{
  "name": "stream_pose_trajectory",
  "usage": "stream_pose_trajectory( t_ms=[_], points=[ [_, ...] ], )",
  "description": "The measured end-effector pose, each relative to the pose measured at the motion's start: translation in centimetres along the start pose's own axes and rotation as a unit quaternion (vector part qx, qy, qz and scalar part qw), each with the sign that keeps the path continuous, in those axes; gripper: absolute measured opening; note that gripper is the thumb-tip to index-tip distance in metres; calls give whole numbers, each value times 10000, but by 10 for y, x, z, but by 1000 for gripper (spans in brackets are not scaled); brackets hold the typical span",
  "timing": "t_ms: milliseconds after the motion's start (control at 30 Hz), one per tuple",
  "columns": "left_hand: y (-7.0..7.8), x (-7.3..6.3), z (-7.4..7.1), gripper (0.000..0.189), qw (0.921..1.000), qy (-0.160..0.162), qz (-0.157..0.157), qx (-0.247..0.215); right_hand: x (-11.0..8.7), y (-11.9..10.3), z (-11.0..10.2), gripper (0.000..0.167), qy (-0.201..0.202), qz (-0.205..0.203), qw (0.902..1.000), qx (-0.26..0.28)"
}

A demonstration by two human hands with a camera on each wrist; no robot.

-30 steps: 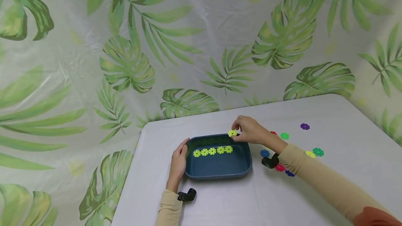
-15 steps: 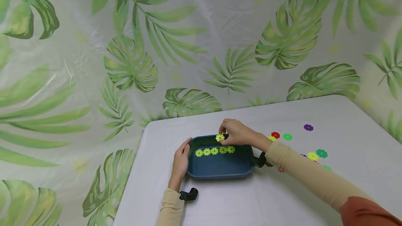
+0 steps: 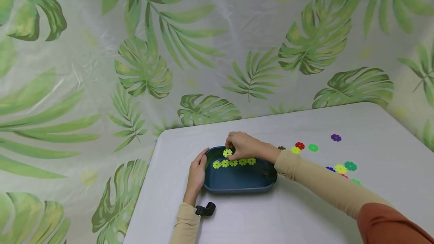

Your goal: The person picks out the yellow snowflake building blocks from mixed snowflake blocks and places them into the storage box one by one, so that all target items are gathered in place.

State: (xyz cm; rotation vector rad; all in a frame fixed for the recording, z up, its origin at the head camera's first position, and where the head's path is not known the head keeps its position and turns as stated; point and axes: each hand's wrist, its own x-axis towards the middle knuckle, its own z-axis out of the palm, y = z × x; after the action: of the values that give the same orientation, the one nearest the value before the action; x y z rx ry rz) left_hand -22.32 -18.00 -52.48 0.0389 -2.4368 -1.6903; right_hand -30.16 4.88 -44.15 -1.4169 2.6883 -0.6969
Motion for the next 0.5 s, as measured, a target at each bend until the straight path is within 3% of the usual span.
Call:
stream_pose_trajectory(
  t_ms=[500],
  points=[
    [0, 0, -1, 40, 10000, -5, 48, 65, 20, -16, 25, 23, -685, -213, 9971, -267]
  ],
)
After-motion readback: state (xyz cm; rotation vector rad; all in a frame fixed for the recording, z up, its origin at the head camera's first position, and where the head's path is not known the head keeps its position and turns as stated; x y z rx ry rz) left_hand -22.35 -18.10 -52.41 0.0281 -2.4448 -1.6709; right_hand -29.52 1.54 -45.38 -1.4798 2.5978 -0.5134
